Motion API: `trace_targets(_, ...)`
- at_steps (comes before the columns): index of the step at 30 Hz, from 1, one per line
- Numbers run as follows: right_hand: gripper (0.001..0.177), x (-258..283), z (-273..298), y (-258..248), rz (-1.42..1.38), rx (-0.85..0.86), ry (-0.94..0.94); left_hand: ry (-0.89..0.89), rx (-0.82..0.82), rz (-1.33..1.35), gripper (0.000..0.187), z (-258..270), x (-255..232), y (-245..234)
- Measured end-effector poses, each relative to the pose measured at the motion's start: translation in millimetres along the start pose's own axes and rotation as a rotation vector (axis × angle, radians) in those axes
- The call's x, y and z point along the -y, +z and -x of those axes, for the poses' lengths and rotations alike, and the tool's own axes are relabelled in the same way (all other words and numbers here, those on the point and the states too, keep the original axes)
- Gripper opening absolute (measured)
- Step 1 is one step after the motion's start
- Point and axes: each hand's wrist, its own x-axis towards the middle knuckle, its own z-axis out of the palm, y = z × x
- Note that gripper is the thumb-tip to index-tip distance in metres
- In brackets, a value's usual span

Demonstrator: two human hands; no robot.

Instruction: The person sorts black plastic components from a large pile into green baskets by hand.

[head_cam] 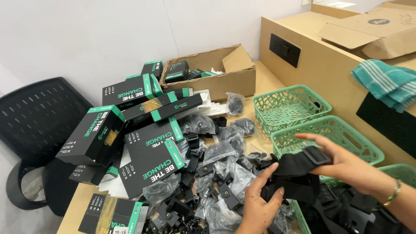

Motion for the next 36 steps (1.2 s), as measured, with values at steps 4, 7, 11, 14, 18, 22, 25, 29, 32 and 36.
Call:
trace_targets(4, 0.091, 4, 37, -46, 0.273, -0.050, 0.272, 0.127, 0.098, -0.136, 0.044, 5, 3, 15)
trace_targets(7, 0.101, 0, 56, -72, 0.464, 0.007, 0.432, 0.246, 0.169, -0.244, 0.045, 4, 8, 36)
trace_targets(11, 0.095, -27, 73, -102, 0.569, 0.351, 0.627, 0.530, 0.373, -0.488, 0.049, 13, 42, 54)
trace_targets(14, 0.098, -33, 79, -110, 0.865, 0.464, 0.938, 0.647, 0.585, -0.831, 0.040, 21, 96, 85)
trace_targets(18, 0.109, -21, 78, -93, 1.183, 0.324, 0.876, 0.456, 0.764, -0.810, 0.044, 51, 158, 97)
trace_targets(22, 0.116, -12, 76, -70, 1.349, 0.392, 0.659, 0.500, 0.663, -0.979, 0.052, 48, 195, 127)
trace_targets(25, 0.093, -41, 77, -29, 1.551, 0.467, 0.903, 0.456, 0.653, -1.050, 0.059, 40, 213, 148)
trace_targets(29, 0.076, -62, 71, -32, 1.539, 0.424, 0.815, 0.471, 0.692, -1.015, 0.046, 39, 229, 150)
trace_targets(32, 0.075, -64, 58, -42, 1.500, 0.526, 0.896, 0.506, 0.760, -0.820, 0.044, 35, 217, 131)
trace_targets(36, 0.054, -41, 28, -44, 1.489, 0.742, 0.855, 0.540, 0.583, -0.787, 0.041, 21, 163, 67)
